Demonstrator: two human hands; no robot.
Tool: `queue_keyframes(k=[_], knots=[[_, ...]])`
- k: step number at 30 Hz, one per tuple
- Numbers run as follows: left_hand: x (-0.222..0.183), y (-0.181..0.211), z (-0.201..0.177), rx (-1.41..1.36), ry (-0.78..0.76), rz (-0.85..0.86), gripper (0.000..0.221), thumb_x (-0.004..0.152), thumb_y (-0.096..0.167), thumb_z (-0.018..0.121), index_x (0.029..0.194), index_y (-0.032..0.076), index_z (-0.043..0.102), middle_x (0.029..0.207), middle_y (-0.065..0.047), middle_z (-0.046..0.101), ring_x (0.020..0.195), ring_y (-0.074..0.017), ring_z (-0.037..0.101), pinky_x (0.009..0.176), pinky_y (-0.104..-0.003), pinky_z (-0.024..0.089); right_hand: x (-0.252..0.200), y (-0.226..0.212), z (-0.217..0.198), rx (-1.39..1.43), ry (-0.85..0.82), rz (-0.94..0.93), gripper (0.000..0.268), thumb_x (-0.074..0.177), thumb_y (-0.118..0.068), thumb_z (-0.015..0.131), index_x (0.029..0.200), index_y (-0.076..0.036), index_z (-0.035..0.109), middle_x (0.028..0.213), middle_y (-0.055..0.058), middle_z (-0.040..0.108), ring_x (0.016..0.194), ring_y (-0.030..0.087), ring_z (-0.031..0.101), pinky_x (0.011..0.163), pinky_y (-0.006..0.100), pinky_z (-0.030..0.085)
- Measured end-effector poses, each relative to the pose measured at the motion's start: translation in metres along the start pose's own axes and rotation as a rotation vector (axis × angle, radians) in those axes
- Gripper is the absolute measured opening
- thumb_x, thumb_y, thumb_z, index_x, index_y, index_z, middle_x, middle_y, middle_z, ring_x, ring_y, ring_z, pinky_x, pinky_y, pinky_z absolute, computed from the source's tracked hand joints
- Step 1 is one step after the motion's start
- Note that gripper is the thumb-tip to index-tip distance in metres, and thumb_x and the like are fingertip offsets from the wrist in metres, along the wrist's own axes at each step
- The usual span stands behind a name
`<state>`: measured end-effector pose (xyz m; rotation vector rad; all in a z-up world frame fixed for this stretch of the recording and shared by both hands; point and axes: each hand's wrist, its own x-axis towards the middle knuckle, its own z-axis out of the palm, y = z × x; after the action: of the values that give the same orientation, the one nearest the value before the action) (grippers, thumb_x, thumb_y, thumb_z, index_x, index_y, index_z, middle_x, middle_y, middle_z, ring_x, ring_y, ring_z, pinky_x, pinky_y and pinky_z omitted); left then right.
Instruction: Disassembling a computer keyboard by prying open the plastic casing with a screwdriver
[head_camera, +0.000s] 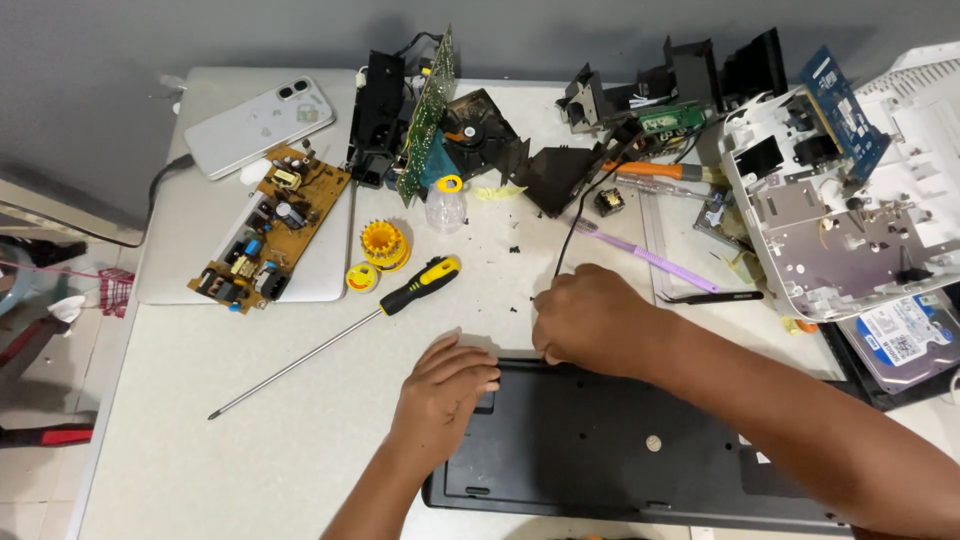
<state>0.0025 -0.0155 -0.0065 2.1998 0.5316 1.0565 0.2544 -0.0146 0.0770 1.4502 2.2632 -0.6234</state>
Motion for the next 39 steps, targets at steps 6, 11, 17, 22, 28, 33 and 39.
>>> queue_keyframes(k=[6, 11, 17, 22, 28, 33, 39], knots=[[0.0, 0.002, -0.002, 0.02, 0.0, -0.001, 0.012, 0.095, 0.008, 0.07, 0.106, 0.007, 0.076, 0.109, -0.007, 0.078, 0.108, -0.0246, 0.073, 0.111, -0.049, 0.05, -0.003, -0.006, 0.029, -0.478, 0.672, -0.26, 0.021, 0.081, -0.013, 0.073, 0.069, -0.029, 0.068, 0.069, -0.002, 0.062, 0.082, 0.027, 0.058, 0.071, 0.042, 0.04], [0.011, 0.01, -0.006, -0.042, -0.005, 0.011, 0.009, 0.095, 0.004, 0.068, 0.102, 0.002, 0.073, 0.107, -0.009, 0.077, 0.103, -0.0274, 0.072, 0.098, -0.045, 0.055, -0.019, -0.03, 0.017, -0.567, 0.729, -0.28, 0.032, 0.085, -0.003, 0.069, 0.059, -0.021, 0.061, 0.063, 0.001, 0.056, 0.08, 0.026, 0.052, 0.073, 0.039, 0.041], [0.01, 0.012, -0.005, -0.007, 0.03, 0.048, 0.007, 0.095, 0.002, 0.069, 0.1, 0.001, 0.073, 0.105, -0.01, 0.077, 0.101, -0.0278, 0.073, 0.096, -0.044, 0.055, -0.027, -0.043, 0.019, -0.694, 0.75, -0.197, 0.024, 0.088, -0.008, 0.071, 0.067, -0.02, 0.069, 0.075, 0.002, 0.064, 0.091, 0.028, 0.058, 0.089, 0.043, 0.049], [0.007, 0.008, -0.004, 0.004, 0.025, 0.053, 0.01, 0.095, 0.001, 0.067, 0.103, 0.001, 0.072, 0.107, -0.01, 0.077, 0.102, -0.0279, 0.072, 0.095, -0.044, 0.054, -0.016, -0.036, 0.052, -0.719, 0.649, -0.169, 0.009, 0.087, -0.015, 0.071, 0.083, -0.023, 0.071, 0.083, -0.001, 0.065, 0.092, 0.025, 0.058, 0.092, 0.043, 0.044], [0.008, 0.009, -0.003, 0.02, 0.01, 0.051, 0.01, 0.094, 0.002, 0.07, 0.103, 0.003, 0.073, 0.107, -0.008, 0.077, 0.102, -0.0262, 0.073, 0.094, -0.043, 0.055, -0.024, -0.019, 0.039, -0.716, 0.576, -0.263, 0.012, 0.09, -0.016, 0.071, 0.083, -0.025, 0.066, 0.083, -0.003, 0.063, 0.088, 0.023, 0.056, 0.08, 0.038, 0.039], [0.009, 0.011, -0.002, 0.011, 0.015, 0.063, 0.011, 0.091, 0.002, 0.074, 0.103, 0.003, 0.073, 0.108, -0.008, 0.077, 0.101, -0.0261, 0.073, 0.093, -0.043, 0.055, -0.02, -0.004, 0.026, -0.509, 0.67, -0.407, 0.023, 0.084, -0.009, 0.07, 0.07, -0.024, 0.062, 0.07, -0.004, 0.053, 0.077, 0.022, 0.051, 0.066, 0.039, 0.035], [0.008, 0.011, -0.002, 0.006, 0.006, 0.07, 0.011, 0.09, -0.001, 0.073, 0.101, 0.002, 0.074, 0.108, -0.008, 0.077, 0.102, -0.0262, 0.073, 0.092, -0.042, 0.056, -0.016, 0.001, 0.027, -0.51, 0.615, -0.416, 0.023, 0.081, -0.012, 0.074, 0.071, -0.031, 0.068, 0.069, -0.006, 0.053, 0.078, 0.022, 0.052, 0.067, 0.04, 0.036]])
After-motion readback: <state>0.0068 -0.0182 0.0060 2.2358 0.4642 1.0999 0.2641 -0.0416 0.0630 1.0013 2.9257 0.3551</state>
